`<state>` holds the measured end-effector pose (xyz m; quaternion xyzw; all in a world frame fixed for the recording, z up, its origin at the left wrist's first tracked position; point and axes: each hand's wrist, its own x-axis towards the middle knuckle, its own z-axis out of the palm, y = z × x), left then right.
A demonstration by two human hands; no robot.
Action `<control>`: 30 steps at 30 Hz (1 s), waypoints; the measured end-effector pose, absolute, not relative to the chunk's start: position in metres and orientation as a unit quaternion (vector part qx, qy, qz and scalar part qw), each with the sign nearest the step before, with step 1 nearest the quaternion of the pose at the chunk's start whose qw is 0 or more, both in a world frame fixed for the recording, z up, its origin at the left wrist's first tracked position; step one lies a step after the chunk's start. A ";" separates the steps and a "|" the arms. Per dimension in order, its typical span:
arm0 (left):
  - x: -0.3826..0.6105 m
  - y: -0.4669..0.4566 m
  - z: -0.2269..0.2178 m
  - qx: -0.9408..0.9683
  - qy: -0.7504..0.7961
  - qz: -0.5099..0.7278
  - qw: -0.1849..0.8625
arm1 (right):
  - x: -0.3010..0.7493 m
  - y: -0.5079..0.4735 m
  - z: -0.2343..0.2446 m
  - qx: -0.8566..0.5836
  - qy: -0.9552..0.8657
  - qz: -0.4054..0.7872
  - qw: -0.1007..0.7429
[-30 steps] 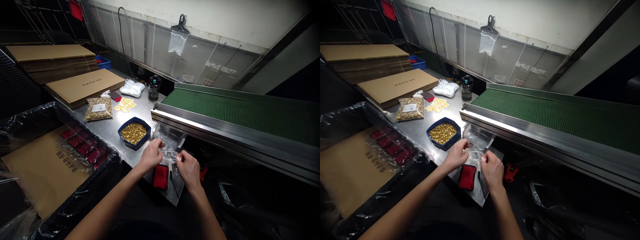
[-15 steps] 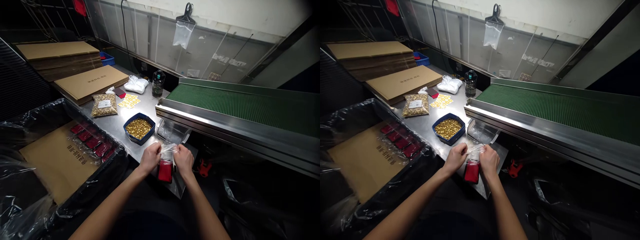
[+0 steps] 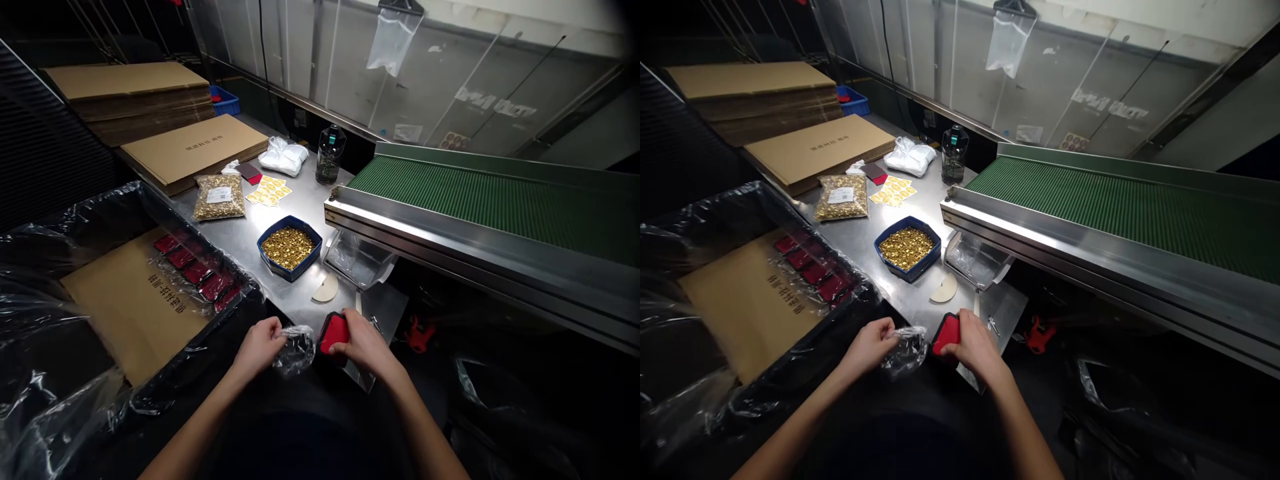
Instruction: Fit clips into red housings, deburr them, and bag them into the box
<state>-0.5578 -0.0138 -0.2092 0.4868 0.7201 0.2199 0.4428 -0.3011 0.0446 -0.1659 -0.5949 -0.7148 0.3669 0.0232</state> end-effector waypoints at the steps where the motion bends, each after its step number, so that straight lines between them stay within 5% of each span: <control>1: -0.557 -0.023 -0.213 0.480 0.717 0.209 0.460 | -0.302 0.044 -0.168 -0.603 -0.707 0.368 0.027; 15: -0.527 -0.061 -0.235 0.363 0.685 0.143 0.615 | -0.294 -0.035 -0.161 -0.616 -0.580 0.478 0.236; 30: -0.529 -0.030 -0.177 0.637 0.636 0.168 0.402 | -0.346 -0.068 -0.168 -0.486 -0.726 0.484 0.048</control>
